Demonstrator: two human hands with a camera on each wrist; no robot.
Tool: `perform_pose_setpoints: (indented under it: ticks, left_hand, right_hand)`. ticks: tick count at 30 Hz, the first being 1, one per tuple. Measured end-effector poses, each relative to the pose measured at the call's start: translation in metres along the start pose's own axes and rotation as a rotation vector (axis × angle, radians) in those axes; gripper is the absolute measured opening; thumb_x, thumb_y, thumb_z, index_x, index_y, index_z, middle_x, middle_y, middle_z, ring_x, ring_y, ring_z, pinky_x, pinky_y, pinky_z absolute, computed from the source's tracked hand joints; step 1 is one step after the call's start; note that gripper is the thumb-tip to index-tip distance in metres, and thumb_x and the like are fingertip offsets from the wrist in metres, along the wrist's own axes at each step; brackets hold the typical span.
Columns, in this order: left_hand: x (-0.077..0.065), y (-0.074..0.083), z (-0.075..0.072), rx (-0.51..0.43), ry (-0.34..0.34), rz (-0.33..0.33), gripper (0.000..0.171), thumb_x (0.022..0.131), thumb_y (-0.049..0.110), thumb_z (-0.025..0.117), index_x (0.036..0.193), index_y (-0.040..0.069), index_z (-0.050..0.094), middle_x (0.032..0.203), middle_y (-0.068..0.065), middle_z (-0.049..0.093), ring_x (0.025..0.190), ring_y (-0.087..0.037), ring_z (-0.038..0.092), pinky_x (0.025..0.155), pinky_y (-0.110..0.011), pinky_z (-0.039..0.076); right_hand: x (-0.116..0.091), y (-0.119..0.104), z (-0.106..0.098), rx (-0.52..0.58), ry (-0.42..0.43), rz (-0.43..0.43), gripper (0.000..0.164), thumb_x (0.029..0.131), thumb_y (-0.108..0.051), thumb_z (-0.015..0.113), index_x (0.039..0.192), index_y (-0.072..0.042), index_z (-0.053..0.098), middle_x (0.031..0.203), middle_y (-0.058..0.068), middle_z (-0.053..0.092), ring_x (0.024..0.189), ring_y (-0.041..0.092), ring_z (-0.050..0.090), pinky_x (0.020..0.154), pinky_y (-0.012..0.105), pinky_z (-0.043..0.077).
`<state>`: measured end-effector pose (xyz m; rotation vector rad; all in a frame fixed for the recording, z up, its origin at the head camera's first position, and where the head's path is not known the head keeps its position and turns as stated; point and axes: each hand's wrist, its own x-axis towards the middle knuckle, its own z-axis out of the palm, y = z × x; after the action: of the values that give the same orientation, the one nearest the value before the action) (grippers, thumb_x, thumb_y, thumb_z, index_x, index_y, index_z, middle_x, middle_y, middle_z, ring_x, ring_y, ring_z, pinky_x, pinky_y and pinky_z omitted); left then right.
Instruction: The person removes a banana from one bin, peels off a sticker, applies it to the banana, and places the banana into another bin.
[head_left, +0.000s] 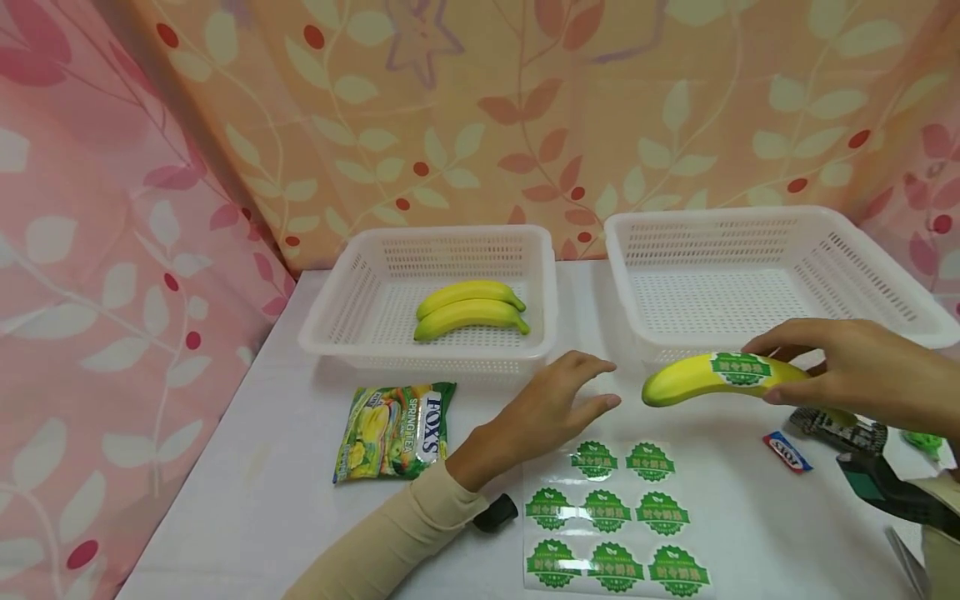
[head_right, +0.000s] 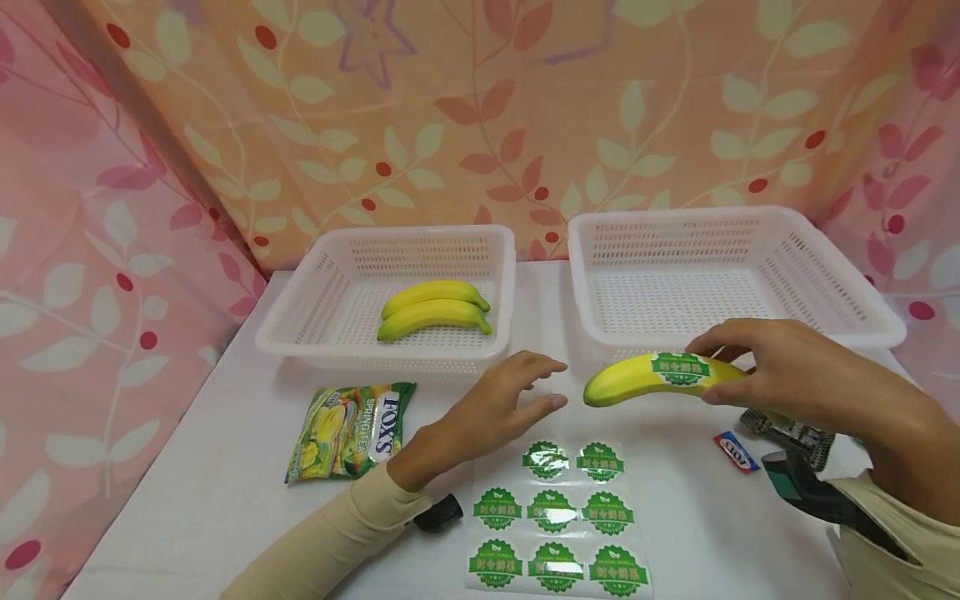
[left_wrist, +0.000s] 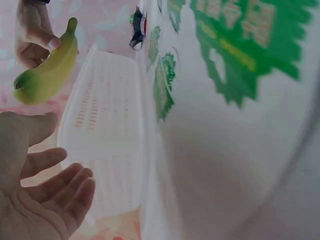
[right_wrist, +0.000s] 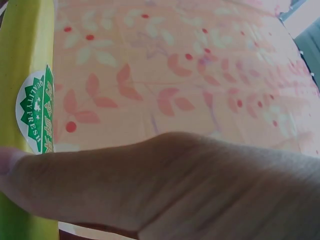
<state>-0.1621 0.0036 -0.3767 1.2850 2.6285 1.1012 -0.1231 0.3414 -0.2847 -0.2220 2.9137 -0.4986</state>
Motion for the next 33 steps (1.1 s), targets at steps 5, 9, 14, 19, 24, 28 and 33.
perform_pose_setpoints:
  ticks: [5, 9, 14, 19, 24, 28, 33]
  left_hand:
    - [0.015, 0.007, 0.0, 0.014, 0.078, 0.056, 0.055, 0.105, 0.03, 0.07, 0.152, 0.008, 0.054, 0.15, -0.009, 0.054, 0.138, -0.017, 0.055, 0.114, -0.022, 0.044]
    - [0.037, 0.012, -0.001, -0.023, 0.09, -0.017, 0.068, 0.104, 0.036, 0.07, 0.16, 0.009, 0.043, 0.159, -0.012, 0.043, 0.144, -0.021, 0.048, 0.116, -0.028, 0.045]
    - [0.064, 0.01, 0.002, -0.085, 0.131, -0.142, 0.076, 0.104, 0.043, 0.068, 0.165, 0.011, 0.034, 0.169, -0.012, 0.03, 0.154, -0.023, 0.036, 0.121, -0.039, 0.041]
    - [0.075, 0.003, 0.008, -0.105, 0.134, -0.2, 0.076, 0.105, 0.045, 0.067, 0.165, 0.011, 0.036, 0.174, -0.007, 0.026, 0.158, -0.023, 0.032, 0.124, -0.043, 0.036]
    - [0.078, -0.001, 0.011, -0.113, 0.137, -0.209, 0.075, 0.104, 0.046, 0.067, 0.164, 0.011, 0.039, 0.174, -0.003, 0.027, 0.158, -0.02, 0.033, 0.125, -0.043, 0.036]
    - [0.079, 0.001, 0.013, -0.131, 0.13, -0.219, 0.075, 0.104, 0.048, 0.066, 0.165, 0.013, 0.038, 0.175, -0.001, 0.025, 0.158, -0.019, 0.033, 0.124, -0.044, 0.037]
    - [0.079, 0.001, 0.014, -0.149, 0.13, -0.233, 0.076, 0.104, 0.049, 0.066, 0.165, 0.015, 0.038, 0.175, 0.002, 0.024, 0.158, -0.019, 0.034, 0.123, -0.046, 0.038]
  right_hand:
    - [-0.007, 0.012, -0.009, 0.013, 0.031, 0.041, 0.072, 0.083, -0.036, 0.092, 0.137, 0.004, 0.063, 0.12, 0.031, 0.068, 0.081, 0.034, 0.071, 0.057, 0.033, 0.058]
    - [-0.008, 0.017, -0.011, 0.004, 0.07, 0.061, 0.071, 0.085, -0.035, 0.09, 0.137, 0.004, 0.063, 0.125, 0.038, 0.065, 0.088, 0.052, 0.071, 0.057, 0.035, 0.057]
    - [-0.006, 0.021, -0.011, 0.008, 0.067, 0.09, 0.07, 0.087, -0.035, 0.088, 0.138, 0.006, 0.061, 0.126, 0.04, 0.063, 0.097, 0.061, 0.066, 0.06, 0.044, 0.061]
    - [-0.004, 0.021, -0.012, 0.023, 0.05, 0.089, 0.07, 0.09, -0.04, 0.085, 0.139, 0.003, 0.061, 0.128, 0.038, 0.064, 0.09, 0.051, 0.071, 0.057, 0.036, 0.059]
    - [-0.002, 0.019, -0.017, 0.016, 0.092, 0.074, 0.067, 0.092, -0.042, 0.083, 0.139, 0.001, 0.062, 0.129, 0.037, 0.064, 0.091, 0.049, 0.073, 0.058, 0.035, 0.057]
    - [0.005, 0.019, -0.023, 0.029, 0.127, 0.078, 0.068, 0.094, -0.041, 0.082, 0.14, 0.004, 0.061, 0.132, 0.039, 0.061, 0.097, 0.055, 0.068, 0.063, 0.044, 0.061]
    - [0.024, 0.021, -0.04, 0.021, 0.146, 0.073, 0.07, 0.093, -0.041, 0.082, 0.142, 0.003, 0.059, 0.131, 0.039, 0.061, 0.105, 0.063, 0.062, 0.064, 0.05, 0.062]
